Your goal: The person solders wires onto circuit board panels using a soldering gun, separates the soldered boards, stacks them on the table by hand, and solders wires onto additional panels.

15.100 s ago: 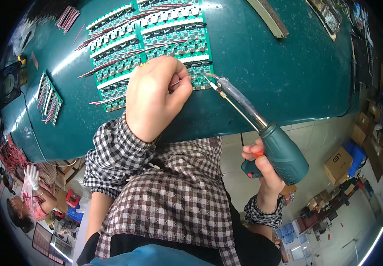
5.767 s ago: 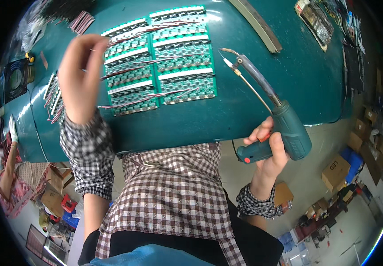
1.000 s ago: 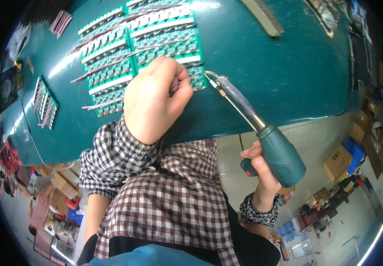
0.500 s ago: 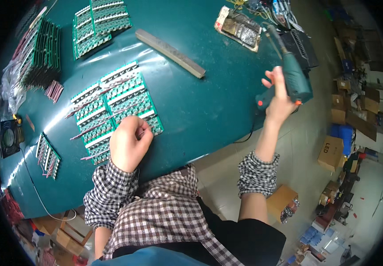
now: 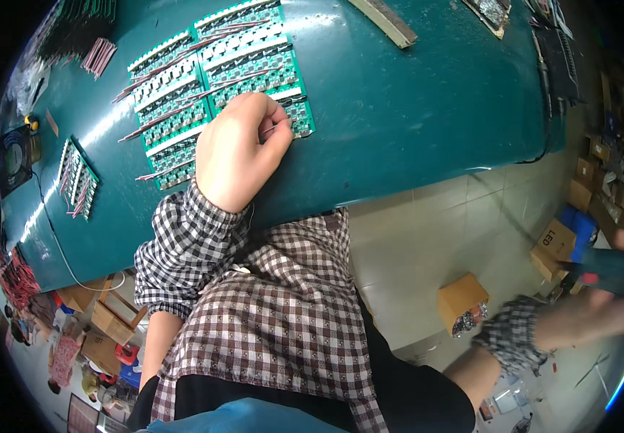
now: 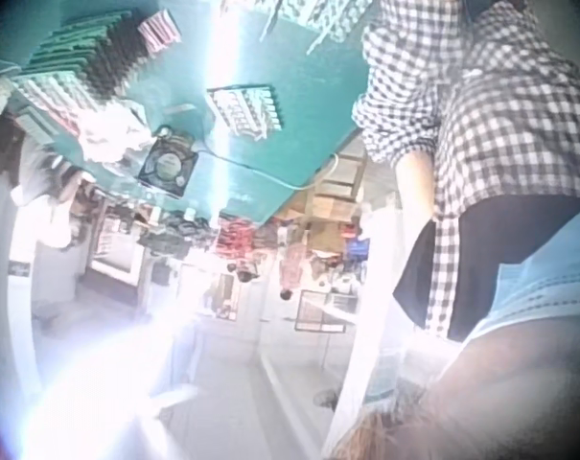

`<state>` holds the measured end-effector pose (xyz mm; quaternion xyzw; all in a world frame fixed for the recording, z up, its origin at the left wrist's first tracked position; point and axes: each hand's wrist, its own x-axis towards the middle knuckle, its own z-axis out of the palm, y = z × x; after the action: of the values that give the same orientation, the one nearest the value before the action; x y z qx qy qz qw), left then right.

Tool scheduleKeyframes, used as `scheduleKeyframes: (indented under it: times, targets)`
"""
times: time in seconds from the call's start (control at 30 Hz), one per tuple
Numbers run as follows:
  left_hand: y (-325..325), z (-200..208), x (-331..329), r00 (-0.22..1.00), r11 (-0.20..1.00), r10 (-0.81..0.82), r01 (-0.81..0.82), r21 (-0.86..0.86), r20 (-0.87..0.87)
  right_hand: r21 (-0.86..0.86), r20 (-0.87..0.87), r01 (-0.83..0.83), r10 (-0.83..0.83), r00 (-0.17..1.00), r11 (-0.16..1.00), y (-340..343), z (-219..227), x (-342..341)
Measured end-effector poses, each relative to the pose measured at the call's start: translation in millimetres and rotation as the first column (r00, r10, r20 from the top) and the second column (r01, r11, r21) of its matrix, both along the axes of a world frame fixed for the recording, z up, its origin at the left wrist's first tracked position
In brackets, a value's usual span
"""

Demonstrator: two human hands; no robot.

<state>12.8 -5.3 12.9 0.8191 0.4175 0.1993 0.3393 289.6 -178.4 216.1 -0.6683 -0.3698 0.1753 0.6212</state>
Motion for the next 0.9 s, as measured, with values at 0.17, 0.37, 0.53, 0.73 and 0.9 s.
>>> scheduleKeyframes:
  times: [0.17, 0.37, 0.53, 0.73, 0.9]
  targets:
    - [-1, 0, 1, 0.999, 0.995, -0.026, 0.027, 0.099, -0.019, -0.129, -0.333, -0.063, 0.017, 0.943, 0.99, -19, -117, -63]
    - [-1, -2, 1, 0.999, 0.989, -0.015, 0.021, 0.144, -0.04, -0.235, -0.572, -0.209, 0.039, 0.819, 0.949, -14, -145, -106]
    - [1, -2, 2, 1.0, 0.994, -0.009, 0.012, 0.105, -0.022, -0.351, -0.531, -0.265, 0.042, 0.846, 0.898, -14, -155, -110]
    - [1, -1, 2, 0.999, 0.996, 0.011, -0.007, 0.087, -0.051, -0.376, -0.513, -0.263, 0.037, 0.857, 0.889, -14, -155, -116]
    - [1, -2, 3, 0.999, 0.994, 0.022, -0.018, 0.111, -0.038, -0.386, -0.509, -0.278, 0.047, 0.859, 0.88, -11, -153, -118]
